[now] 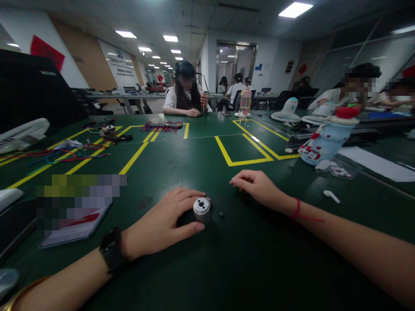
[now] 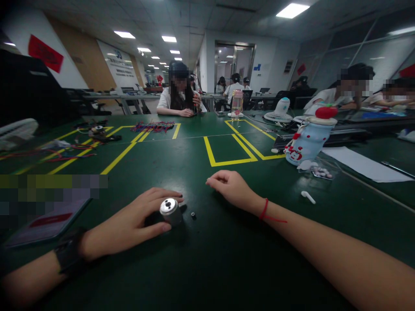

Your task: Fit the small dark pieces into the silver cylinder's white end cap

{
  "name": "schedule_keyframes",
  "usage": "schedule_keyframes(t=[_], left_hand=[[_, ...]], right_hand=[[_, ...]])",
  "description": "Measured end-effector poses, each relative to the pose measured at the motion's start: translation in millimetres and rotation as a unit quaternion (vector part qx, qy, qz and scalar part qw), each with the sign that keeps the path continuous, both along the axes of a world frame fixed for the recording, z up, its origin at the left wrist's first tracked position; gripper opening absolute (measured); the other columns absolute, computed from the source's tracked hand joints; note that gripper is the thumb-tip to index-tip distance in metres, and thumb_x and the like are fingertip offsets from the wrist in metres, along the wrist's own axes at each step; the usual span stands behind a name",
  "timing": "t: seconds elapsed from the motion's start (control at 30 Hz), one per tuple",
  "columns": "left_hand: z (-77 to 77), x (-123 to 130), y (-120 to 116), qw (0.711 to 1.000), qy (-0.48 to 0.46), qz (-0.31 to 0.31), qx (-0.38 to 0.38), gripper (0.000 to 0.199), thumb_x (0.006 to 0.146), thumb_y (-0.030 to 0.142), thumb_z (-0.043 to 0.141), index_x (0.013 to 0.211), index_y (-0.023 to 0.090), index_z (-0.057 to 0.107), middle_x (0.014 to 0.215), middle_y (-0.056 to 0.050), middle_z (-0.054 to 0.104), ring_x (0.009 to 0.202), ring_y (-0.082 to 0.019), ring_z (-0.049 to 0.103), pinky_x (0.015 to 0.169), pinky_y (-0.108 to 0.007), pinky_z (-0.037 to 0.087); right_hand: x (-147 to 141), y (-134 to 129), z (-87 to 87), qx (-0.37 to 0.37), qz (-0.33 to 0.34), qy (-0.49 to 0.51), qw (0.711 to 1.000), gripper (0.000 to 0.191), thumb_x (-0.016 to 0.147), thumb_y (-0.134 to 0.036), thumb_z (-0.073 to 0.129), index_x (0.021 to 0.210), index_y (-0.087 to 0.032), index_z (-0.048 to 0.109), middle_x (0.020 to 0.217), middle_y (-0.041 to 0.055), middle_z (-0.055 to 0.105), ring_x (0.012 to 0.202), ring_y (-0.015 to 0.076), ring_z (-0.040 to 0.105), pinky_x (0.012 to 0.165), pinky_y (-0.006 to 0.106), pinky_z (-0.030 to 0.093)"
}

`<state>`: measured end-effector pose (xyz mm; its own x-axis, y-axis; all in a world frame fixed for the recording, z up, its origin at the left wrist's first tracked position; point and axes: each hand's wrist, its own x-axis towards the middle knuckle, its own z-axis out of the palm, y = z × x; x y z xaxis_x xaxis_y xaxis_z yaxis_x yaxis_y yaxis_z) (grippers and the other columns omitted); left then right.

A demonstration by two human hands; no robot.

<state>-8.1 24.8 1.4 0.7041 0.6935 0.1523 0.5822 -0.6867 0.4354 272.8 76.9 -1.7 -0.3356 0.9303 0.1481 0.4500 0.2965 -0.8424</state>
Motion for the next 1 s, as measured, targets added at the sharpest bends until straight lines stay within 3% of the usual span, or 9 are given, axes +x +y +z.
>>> schedule_keyframes(t=[0.13,0.3,0.47,0.53,0.63,0.83,1.0], left_hand=[[-0.6,-1,0,1.0,0.002,0.001,-0.005,0.038,0.094,0.041,0.055,0.13,0.03,0.05,0.139,-0.002,0.049,0.124,-0.025,0.044,0.104,-0.044,0.037],[-1.2,-1,-1,1.0,-0.006,0.006,0.007,0.043,0.093,0.04,0.056,0.134,0.03,0.046,0.137,-0.002,0.05,0.122,-0.024,0.046,0.103,-0.044,0.038],[-1.6,0,0,1.0,-0.014,0.007,0.018,0.043,0.092,0.04,0.057,0.133,0.03,0.048,0.134,-0.003,0.052,0.12,-0.025,0.048,0.101,-0.044,0.04],[-1.7,0,0,1.0,-0.013,0.006,0.02,0.043,0.093,0.04,0.057,0.133,0.03,0.047,0.134,-0.003,0.052,0.12,-0.024,0.048,0.101,-0.044,0.039],[-1.8,0,0,1.0,-0.009,0.006,0.02,0.043,0.093,0.04,0.057,0.133,0.03,0.047,0.134,-0.003,0.052,0.12,-0.024,0.047,0.101,-0.043,0.039],[0.7,3,-1,0.999,0.03,0.002,0.03,0.032,0.093,0.044,0.055,0.121,0.028,0.057,0.135,-0.004,0.05,0.12,-0.028,0.045,0.101,-0.046,0.037],[2.0,7,-1,0.997,0.059,0.003,0.047,0.036,0.094,0.045,0.053,0.127,0.03,0.054,0.135,-0.005,0.049,0.118,-0.029,0.045,0.101,-0.048,0.037]], right_hand=[[-2,-5,0.6,0.042,0.042,-0.063,0.996,0.024,0.086,-0.036,0.059,0.087,-0.016,0.071,0.084,0.0041,0.067,0.076,0.0145,0.06,0.067,0.027,0.045],[0,-4,0.4,0.044,0.047,-0.075,0.995,0.027,0.087,-0.04,0.058,0.089,-0.016,0.07,0.083,0.0041,0.066,0.072,0.0135,0.058,0.063,0.027,0.044],[-6,-19,5.6,0.151,0.204,-0.138,0.957,0.048,0.072,-0.05,0.074,0.108,-0.019,0.069,0.095,0.0051,0.063,0.082,0.0159,0.057,0.07,0.029,0.045],[-12,-25,5.3,0.179,0.239,-0.157,0.941,0.037,0.077,-0.044,0.071,0.104,-0.019,0.07,0.098,0.0056,0.062,0.086,0.0161,0.057,0.074,0.029,0.044],[-18,-28,3.8,0.181,0.232,-0.157,0.943,0.017,0.086,-0.031,0.064,0.093,-0.017,0.071,0.095,0.0054,0.062,0.083,0.0144,0.057,0.073,0.028,0.045],[-34,-36,14.5,0.216,0.13,-0.009,0.968,0.013,0.089,-0.026,0.061,0.095,-0.017,0.067,0.088,0.0026,0.061,0.079,0.0119,0.055,0.07,0.025,0.044],[-52,-50,21.9,0.232,0.173,0.028,0.957,0.01,0.089,-0.022,0.06,0.095,-0.016,0.065,0.09,0.0028,0.06,0.081,0.0119,0.055,0.072,0.025,0.044]])
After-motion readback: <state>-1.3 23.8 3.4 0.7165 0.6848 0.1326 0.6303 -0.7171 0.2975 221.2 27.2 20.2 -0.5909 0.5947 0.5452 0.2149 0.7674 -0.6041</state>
